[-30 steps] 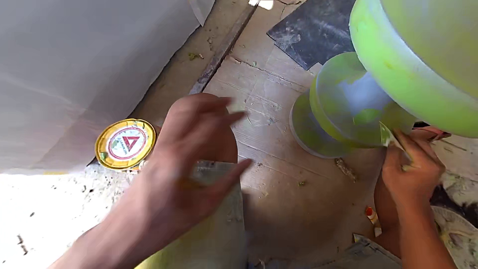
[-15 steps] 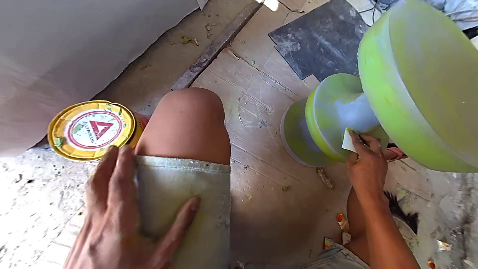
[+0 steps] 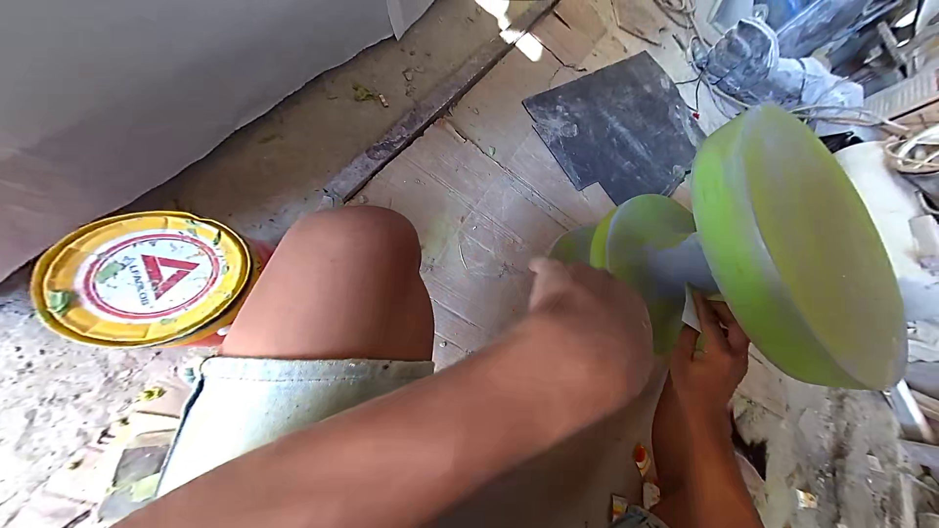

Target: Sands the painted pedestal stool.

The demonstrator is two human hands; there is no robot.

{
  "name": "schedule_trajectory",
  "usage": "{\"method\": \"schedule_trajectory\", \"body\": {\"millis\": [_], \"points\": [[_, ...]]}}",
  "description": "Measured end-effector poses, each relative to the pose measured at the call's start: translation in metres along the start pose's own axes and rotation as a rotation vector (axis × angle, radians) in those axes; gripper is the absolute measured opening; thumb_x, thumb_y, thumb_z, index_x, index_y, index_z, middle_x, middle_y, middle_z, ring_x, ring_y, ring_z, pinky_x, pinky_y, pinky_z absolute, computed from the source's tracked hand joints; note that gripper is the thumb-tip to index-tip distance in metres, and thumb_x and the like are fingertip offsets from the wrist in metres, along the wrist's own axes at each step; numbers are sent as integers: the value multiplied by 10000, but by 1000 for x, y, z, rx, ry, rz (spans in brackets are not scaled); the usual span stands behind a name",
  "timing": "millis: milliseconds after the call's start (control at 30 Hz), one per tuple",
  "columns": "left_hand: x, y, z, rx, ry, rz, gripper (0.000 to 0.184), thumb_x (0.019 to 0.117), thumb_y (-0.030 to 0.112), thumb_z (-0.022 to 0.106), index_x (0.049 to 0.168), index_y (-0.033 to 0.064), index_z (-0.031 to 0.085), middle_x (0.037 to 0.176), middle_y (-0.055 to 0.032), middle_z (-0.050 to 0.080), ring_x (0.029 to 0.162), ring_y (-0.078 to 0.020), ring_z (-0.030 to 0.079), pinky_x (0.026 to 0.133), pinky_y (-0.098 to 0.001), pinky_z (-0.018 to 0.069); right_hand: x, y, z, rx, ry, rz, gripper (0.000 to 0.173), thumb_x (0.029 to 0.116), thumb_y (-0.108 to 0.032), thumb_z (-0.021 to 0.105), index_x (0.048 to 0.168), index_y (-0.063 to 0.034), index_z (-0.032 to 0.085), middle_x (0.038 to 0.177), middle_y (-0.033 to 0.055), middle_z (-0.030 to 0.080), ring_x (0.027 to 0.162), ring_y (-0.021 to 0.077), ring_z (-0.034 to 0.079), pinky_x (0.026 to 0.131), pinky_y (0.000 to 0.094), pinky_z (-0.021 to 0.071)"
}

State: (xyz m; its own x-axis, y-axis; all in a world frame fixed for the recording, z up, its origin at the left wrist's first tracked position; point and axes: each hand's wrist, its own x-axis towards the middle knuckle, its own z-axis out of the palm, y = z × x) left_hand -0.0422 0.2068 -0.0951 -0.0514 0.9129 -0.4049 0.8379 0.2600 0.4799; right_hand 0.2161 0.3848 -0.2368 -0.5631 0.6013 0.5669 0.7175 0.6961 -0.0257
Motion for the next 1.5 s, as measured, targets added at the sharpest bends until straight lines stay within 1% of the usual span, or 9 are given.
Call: {"method": "schedule_trajectory", "body": {"millis": [100, 267, 500, 700, 967, 1067, 1133, 1267, 1500], "points": [[34, 4, 46, -46, -249, 59, 364, 957, 396, 666, 991, 36, 714, 962, -175, 685, 938, -381, 655, 784, -628, 480, -1, -4, 17, -87, 82, 12, 374, 1000, -96, 551, 1356, -62, 661, 1275, 217, 640, 1141, 341, 644, 979, 487, 529], [42, -3, 96, 139, -632, 86, 316, 899, 262, 706, 1045, -18, 688, 1074, -225, 677, 1044, -422, 632, 873, -677, 454, -3, -9, 28, -273, -144, 76, 388, 1014, -139, 523, 1371, -169, 673, 1248, 144, 686, 1083, 346, 689, 826, 575, 568], [44, 3, 89, 66, -548, 159, 208, 920, 198, 698, 997, 6, 707, 1029, -180, 685, 1006, -375, 636, 847, -617, 465, -6, -13, 1, -262, -339, 36, 392, 1013, -141, 508, 1377, -142, 655, 1309, 158, 639, 1075, 379, 671, 789, 594, 563], [44, 4, 90, 89, -540, 141, 204, 986, 170, 620, 1015, -16, 700, 1067, -202, 671, 1043, -389, 622, 872, -622, 453, 2, -3, 11, -82, -38, -53, 366, 1037, -115, 533, 1385, -87, 646, 1388, 181, 592, 1259, 266, 603, 1051, 387, 509], [42, 0, 84, 32, -541, 173, 188, 975, 177, 632, 971, 5, 708, 1033, -186, 673, 1006, -369, 626, 898, -623, 425, -2, -17, 14, -228, -330, 37, 507, 1012, -171, 454, 1512, -216, 527, 1451, 161, 528, 1266, 381, 542, 981, 565, 480], [46, -1, 79, 25, -526, 176, 188, 981, 168, 625, 1004, 0, 705, 1070, -193, 669, 1037, -377, 622, 923, -639, 419, 1, -8, 9, -139, -231, -26, 396, 1032, -203, 503, 1403, -201, 643, 1291, 141, 637, 1146, 323, 634, 913, 530, 529], [47, -2, 77, 6, -511, 180, 185, 990, 156, 607, 1012, -8, 690, 1062, -198, 664, 1035, -380, 618, 920, -630, 417, 6, -1, 11, -50, -59, -66, 336, 1026, -162, 564, 1336, -135, 692, 1263, 149, 676, 1148, 285, 657, 975, 457, 531], [50, -1, 79, 9, -537, 167, 198, 981, 158, 622, 1016, -21, 698, 1094, -210, 664, 1065, -391, 616, 959, -651, 405, 12, 1, 27, 23, 235, -84, 340, 1000, -39, 570, 1319, -31, 685, 1293, 210, 625, 1169, 258, 632, 1017, 321, 512], [49, -3, 81, 15, -560, 216, 214, 1018, 122, 544, 1068, -44, 669, 1094, -229, 651, 1057, -406, 616, 941, -644, 419, -5, 18, 49, -104, 190, -17, 291, 1003, -120, 618, 1267, -105, 738, 1243, 85, 727, 1147, 171, 695, 973, 323, 563]]}}
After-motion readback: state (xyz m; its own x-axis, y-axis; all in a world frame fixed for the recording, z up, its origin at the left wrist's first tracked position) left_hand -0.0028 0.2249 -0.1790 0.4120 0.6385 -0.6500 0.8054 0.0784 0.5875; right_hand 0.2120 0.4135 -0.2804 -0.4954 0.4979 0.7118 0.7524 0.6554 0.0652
